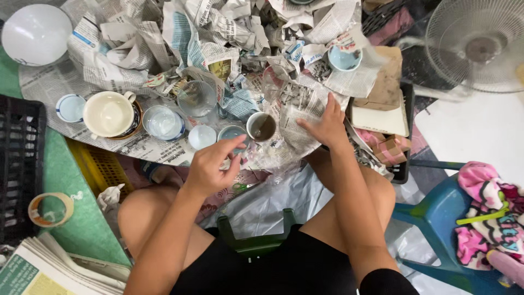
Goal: The person sits on a low stool and repeatedly folds newspaper sheets into small bundles by hand. They pick up sheets from a pile on the table, fold them multiple times, and place the finished bundles into a black plastic crate to the left.
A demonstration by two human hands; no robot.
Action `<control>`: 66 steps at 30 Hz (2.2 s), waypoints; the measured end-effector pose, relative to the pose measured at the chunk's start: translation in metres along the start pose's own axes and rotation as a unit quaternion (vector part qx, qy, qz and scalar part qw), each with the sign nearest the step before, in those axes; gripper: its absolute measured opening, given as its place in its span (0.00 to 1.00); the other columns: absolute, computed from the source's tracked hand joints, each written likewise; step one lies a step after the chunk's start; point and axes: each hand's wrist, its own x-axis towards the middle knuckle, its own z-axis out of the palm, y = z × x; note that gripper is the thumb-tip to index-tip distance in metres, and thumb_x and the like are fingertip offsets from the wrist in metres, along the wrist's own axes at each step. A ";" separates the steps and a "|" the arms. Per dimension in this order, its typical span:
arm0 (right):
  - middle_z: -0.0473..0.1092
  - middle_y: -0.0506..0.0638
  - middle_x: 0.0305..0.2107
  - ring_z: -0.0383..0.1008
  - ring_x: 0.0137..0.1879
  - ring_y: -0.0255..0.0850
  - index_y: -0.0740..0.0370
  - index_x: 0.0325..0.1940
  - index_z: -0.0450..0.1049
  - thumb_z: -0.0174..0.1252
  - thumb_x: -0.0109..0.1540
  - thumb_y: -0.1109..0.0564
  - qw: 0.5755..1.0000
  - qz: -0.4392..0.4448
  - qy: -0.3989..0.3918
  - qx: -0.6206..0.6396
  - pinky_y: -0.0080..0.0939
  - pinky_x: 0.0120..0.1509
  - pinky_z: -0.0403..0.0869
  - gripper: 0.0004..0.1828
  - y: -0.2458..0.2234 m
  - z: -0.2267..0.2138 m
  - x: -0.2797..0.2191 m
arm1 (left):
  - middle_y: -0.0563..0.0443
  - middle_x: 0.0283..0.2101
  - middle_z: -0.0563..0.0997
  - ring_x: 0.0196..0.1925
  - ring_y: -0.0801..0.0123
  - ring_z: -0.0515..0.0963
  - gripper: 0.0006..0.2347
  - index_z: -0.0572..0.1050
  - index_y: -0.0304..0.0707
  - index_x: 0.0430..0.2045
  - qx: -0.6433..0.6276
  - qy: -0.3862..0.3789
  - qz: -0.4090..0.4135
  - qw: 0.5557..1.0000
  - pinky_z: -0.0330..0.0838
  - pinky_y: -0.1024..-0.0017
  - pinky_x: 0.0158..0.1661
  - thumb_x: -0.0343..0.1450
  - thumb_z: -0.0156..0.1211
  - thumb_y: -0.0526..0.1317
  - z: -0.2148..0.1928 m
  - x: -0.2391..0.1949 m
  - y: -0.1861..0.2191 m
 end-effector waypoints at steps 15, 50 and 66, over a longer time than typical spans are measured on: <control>0.72 0.71 0.52 0.77 0.58 0.56 0.81 0.59 0.65 0.83 0.35 0.34 0.982 0.146 -0.096 0.072 0.47 0.62 0.75 0.65 0.005 0.001 0.019 | 0.44 0.47 0.84 0.41 0.58 0.85 0.21 0.74 0.38 0.56 0.034 -0.080 0.022 0.996 0.80 0.67 0.40 0.67 0.64 0.28 0.024 -0.002 0.010; 0.74 0.47 0.36 0.75 0.42 0.42 0.57 0.34 0.77 0.63 0.55 0.57 0.772 -0.615 0.112 0.112 0.42 0.43 0.72 0.05 -0.199 -0.060 -0.098 | 0.40 0.51 0.82 0.49 0.62 0.84 0.39 0.70 0.25 0.56 -0.663 0.010 -0.447 0.600 0.78 0.66 0.51 0.69 0.38 0.68 -0.029 -0.070 -0.043; 0.67 0.50 0.62 0.68 0.67 0.49 0.52 0.70 0.66 0.65 0.50 0.56 0.875 -0.465 -0.065 0.114 0.50 0.66 0.66 0.42 -0.224 -0.030 -0.103 | 0.45 0.44 0.84 0.44 0.69 0.81 0.17 0.76 0.21 0.48 -0.295 0.081 -0.356 0.883 0.73 0.74 0.48 0.68 0.51 0.35 -0.064 -0.064 -0.016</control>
